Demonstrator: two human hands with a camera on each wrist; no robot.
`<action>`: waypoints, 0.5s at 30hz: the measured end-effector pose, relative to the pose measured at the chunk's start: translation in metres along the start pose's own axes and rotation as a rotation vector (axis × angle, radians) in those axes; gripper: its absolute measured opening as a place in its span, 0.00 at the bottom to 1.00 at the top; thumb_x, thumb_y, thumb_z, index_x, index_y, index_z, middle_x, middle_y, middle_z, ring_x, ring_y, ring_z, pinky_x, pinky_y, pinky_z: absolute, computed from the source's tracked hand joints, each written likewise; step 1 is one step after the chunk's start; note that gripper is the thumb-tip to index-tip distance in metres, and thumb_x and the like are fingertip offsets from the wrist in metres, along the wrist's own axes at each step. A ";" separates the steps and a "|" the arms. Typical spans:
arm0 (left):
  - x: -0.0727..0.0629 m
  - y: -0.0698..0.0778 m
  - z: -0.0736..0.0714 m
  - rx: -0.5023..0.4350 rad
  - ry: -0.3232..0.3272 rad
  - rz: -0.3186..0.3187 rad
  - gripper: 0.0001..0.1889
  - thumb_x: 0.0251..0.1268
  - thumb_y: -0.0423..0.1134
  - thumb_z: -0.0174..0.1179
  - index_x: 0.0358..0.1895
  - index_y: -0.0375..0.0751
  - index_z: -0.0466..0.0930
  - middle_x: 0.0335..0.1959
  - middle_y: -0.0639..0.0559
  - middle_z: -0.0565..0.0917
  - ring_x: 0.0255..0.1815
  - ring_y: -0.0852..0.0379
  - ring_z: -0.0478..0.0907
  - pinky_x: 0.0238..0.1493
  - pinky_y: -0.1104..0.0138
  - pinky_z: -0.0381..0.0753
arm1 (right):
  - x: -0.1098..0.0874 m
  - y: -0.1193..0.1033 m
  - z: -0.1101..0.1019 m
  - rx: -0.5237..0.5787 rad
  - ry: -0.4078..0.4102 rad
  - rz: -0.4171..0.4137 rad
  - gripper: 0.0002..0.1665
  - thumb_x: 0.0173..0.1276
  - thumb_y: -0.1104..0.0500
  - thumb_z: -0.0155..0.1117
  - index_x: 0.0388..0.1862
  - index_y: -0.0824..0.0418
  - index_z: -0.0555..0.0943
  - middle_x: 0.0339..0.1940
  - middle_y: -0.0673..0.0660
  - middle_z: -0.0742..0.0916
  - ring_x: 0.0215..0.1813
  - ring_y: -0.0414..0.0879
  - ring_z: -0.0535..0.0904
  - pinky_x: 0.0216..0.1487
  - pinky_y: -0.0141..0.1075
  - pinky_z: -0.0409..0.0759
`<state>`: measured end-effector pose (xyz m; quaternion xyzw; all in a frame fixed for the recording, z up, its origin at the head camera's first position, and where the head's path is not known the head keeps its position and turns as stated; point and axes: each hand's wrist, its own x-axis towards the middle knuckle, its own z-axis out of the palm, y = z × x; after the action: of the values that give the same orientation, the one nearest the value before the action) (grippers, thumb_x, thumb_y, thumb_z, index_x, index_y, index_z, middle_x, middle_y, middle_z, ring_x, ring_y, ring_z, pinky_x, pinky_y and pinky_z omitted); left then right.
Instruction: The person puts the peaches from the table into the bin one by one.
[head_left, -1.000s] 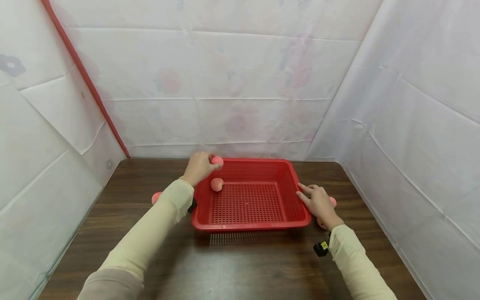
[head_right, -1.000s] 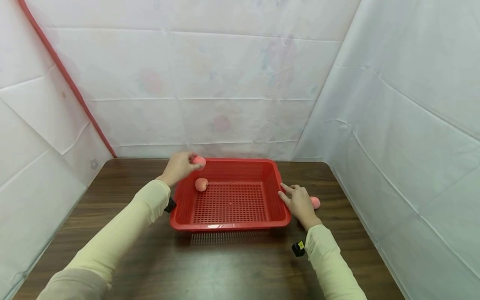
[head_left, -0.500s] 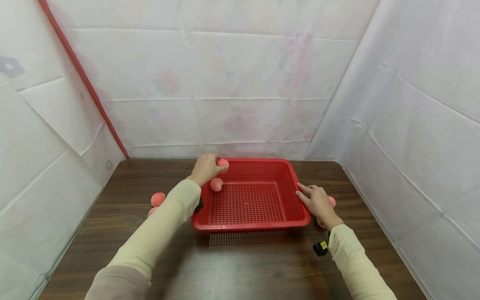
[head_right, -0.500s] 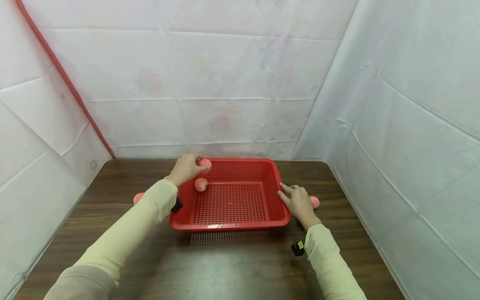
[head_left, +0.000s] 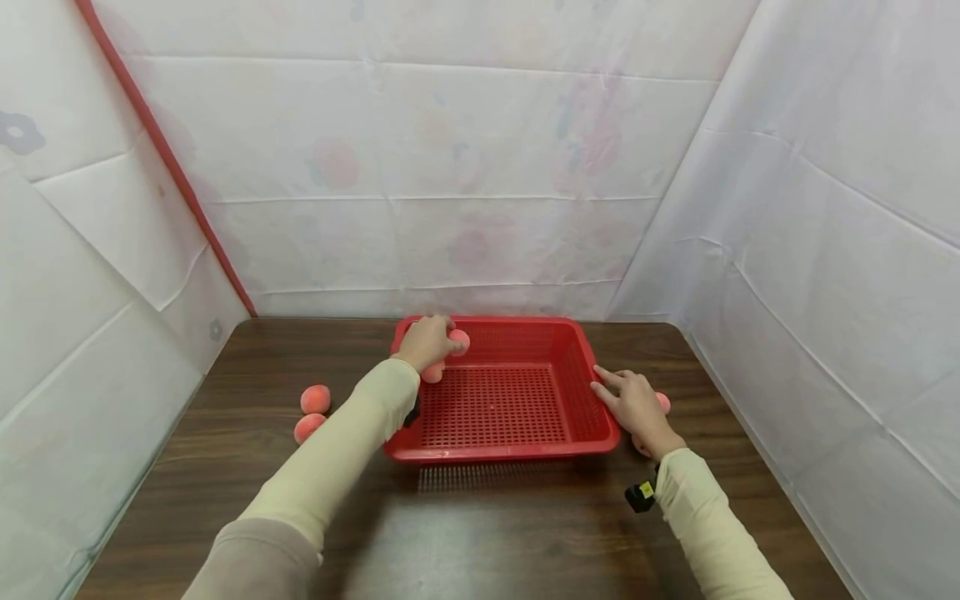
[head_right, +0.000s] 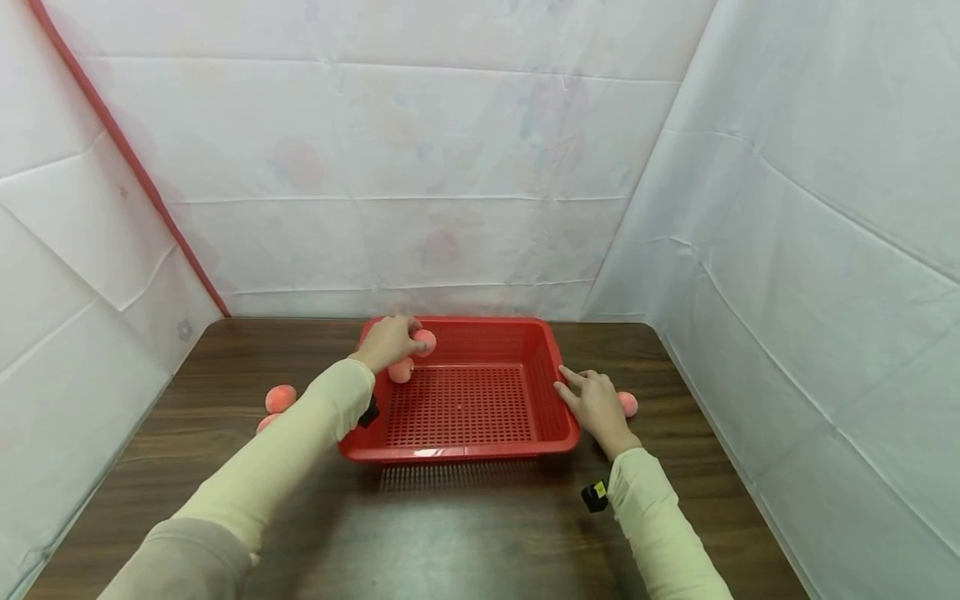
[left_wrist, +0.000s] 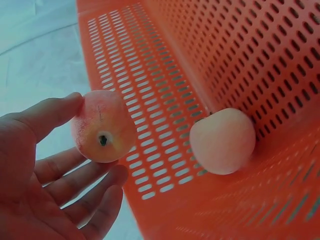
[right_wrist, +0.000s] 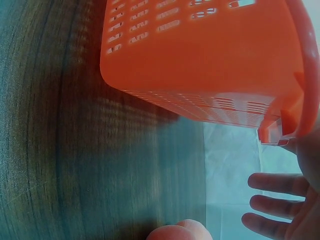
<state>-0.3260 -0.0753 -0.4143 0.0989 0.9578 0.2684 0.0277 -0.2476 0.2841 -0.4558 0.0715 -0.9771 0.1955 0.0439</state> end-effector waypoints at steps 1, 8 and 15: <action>0.001 0.000 0.002 0.003 -0.014 0.000 0.25 0.63 0.46 0.64 0.60 0.37 0.77 0.52 0.42 0.84 0.49 0.44 0.81 0.54 0.53 0.80 | 0.000 0.000 0.000 -0.003 0.001 0.004 0.31 0.73 0.45 0.56 0.71 0.54 0.70 0.59 0.71 0.80 0.60 0.66 0.72 0.59 0.60 0.73; 0.004 -0.003 0.015 0.007 -0.082 0.048 0.25 0.65 0.43 0.63 0.62 0.36 0.76 0.56 0.41 0.82 0.50 0.48 0.79 0.56 0.55 0.79 | 0.000 0.001 0.000 -0.005 0.009 0.005 0.30 0.73 0.45 0.56 0.70 0.55 0.71 0.58 0.71 0.80 0.60 0.66 0.73 0.59 0.59 0.74; 0.005 -0.010 0.025 0.077 -0.086 0.068 0.24 0.61 0.41 0.65 0.60 0.35 0.77 0.51 0.40 0.83 0.42 0.50 0.77 0.50 0.59 0.79 | -0.001 0.002 -0.001 0.011 -0.014 -0.001 0.31 0.73 0.46 0.56 0.71 0.55 0.70 0.60 0.72 0.79 0.63 0.67 0.71 0.60 0.60 0.73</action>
<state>-0.3302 -0.0697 -0.4408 0.1436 0.9615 0.2275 0.0559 -0.2473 0.2862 -0.4556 0.0737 -0.9762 0.2006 0.0368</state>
